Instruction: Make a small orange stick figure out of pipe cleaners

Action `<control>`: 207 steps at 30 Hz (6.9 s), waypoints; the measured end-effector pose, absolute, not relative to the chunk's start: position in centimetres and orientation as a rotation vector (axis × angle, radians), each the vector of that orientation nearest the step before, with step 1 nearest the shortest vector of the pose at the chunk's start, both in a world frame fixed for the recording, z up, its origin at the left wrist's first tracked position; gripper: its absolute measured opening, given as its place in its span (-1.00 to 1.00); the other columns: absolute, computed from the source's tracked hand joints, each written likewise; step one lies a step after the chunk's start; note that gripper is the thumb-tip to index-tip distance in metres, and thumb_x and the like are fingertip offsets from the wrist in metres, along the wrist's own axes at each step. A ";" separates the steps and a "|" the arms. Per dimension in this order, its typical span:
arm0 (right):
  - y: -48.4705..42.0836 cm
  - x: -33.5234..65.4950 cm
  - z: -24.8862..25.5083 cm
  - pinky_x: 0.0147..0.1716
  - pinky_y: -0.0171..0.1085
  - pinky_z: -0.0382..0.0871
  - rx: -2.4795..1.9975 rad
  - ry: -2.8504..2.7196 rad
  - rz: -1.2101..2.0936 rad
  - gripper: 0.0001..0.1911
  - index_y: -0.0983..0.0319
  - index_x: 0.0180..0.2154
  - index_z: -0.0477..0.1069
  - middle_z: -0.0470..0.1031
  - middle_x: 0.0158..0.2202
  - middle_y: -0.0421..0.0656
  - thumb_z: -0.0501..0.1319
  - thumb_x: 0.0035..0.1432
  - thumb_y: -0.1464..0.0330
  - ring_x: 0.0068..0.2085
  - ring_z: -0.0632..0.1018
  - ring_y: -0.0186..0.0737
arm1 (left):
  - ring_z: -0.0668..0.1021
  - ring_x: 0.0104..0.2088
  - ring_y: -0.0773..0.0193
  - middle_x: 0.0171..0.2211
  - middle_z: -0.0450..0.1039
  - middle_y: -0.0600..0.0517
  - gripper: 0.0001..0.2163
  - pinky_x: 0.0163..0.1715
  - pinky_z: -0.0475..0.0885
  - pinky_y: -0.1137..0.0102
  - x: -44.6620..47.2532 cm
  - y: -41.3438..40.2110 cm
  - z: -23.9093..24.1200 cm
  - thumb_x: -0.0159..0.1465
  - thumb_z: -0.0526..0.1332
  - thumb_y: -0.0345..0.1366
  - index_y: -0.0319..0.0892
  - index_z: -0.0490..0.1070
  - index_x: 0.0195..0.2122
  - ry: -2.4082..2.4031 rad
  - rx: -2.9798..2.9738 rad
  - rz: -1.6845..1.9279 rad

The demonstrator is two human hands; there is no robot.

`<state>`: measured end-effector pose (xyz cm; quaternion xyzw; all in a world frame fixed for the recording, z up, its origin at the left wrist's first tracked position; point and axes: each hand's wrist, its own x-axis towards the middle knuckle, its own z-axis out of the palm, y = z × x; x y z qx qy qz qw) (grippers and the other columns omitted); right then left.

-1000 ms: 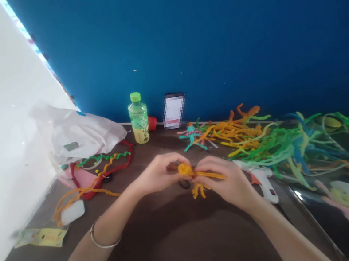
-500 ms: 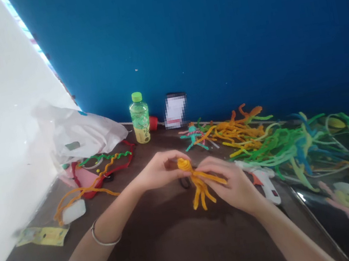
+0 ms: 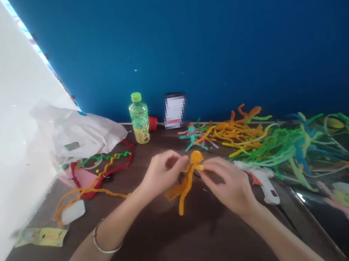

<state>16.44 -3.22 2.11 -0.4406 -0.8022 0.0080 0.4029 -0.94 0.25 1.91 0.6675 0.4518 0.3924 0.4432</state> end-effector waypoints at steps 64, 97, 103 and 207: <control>-2.7 17.0 3.0 -0.35 -0.24 0.28 -1.410 -2.215 0.335 -0.86 0.22 -0.48 0.27 0.38 -0.40 -0.14 0.03 0.09 0.48 -0.35 0.40 -0.23 | 0.31 -0.66 0.51 -0.67 0.28 0.12 -0.76 -0.65 0.18 0.58 0.6 0.2 -0.8 0.06 0.23 -0.18 -0.32 0.38 -0.45 0.888 1.417 0.757; 1.1 18.5 5.8 -0.34 -0.33 0.27 -1.213 -2.435 1.282 -0.82 0.22 -0.40 0.48 0.50 -0.42 -0.20 0.16 0.04 0.28 -0.36 0.47 -0.25 | 0.39 -0.49 0.44 -0.51 0.39 0.04 -0.81 -0.42 0.28 0.51 -0.7 0.9 -0.3 -0.07 0.34 -0.28 -0.32 0.46 -0.51 0.588 1.215 0.609; 0.8 18.3 5.4 -0.33 -0.33 0.25 -1.215 -2.442 1.290 -0.77 0.24 -0.41 0.45 0.47 -0.40 -0.17 0.13 0.08 0.23 -0.35 0.44 -0.26 | 0.40 -0.45 0.38 -0.47 0.40 -0.02 -0.79 -0.39 0.30 0.48 -0.8 1.0 -0.6 -0.04 0.33 -0.26 -0.34 0.45 -0.50 0.566 1.332 0.635; 2.8 14.1 5.4 -0.37 -0.33 0.25 -1.421 -2.369 0.669 -0.84 0.23 -0.47 0.46 0.51 -0.43 -0.18 0.11 -0.05 0.49 -0.39 0.46 -0.28 | 0.50 -0.35 0.24 -0.35 0.51 0.03 -0.85 -0.36 0.31 0.42 -1.4 1.2 -0.8 0.07 0.10 -0.38 -0.14 0.47 -0.43 1.291 2.169 0.581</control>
